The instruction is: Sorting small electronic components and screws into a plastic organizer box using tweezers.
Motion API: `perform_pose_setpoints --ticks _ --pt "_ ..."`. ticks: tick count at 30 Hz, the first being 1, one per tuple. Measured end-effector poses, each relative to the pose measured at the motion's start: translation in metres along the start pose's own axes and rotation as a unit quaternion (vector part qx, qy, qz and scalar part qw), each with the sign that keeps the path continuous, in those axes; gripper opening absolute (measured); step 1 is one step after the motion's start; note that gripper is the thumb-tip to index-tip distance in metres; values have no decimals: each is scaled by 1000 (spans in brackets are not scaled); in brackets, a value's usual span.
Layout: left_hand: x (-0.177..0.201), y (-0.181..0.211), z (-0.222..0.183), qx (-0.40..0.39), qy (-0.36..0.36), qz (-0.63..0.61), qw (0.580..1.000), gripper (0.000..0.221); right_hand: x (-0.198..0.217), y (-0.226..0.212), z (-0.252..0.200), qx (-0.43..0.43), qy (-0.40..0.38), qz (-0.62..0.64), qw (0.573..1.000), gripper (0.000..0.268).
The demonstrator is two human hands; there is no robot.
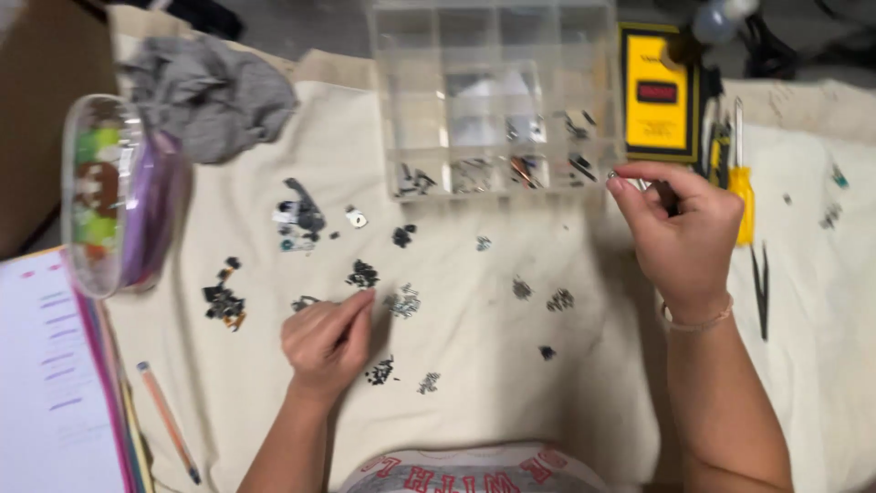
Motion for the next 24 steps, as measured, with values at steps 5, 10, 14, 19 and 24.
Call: perform_pose_setpoints --ticks 5,10,14,19,24 --pt "2 1 0 -14 10 -5 1000 11 -34 -18 72 -4 -88 -91 992 13" --pt "0 6 -1 -18 -8 -16 1000 13 -26 -30 21 11 -61 -44 997 11" --pt "-2 7 0 -24 -8 -28 999 16 -42 -22 -38 37 -101 146 983 36" --pt "-4 -1 -1 17 1 -74 997 17 -81 14 -46 17 -88 163 983 44" --pt "-2 0 2 22 -1 -71 997 18 -110 32 -35 46 -144 232 961 26"
Point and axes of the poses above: each hand's wrist, its own z-axis towards the middle knuckle, its own x-axis out of the back of the hand, y = z × x, the point moved 7 cm from there along z, towards the middle knuckle, and after that the axes turned 14 degrees about -y, right-handed, at the moved point
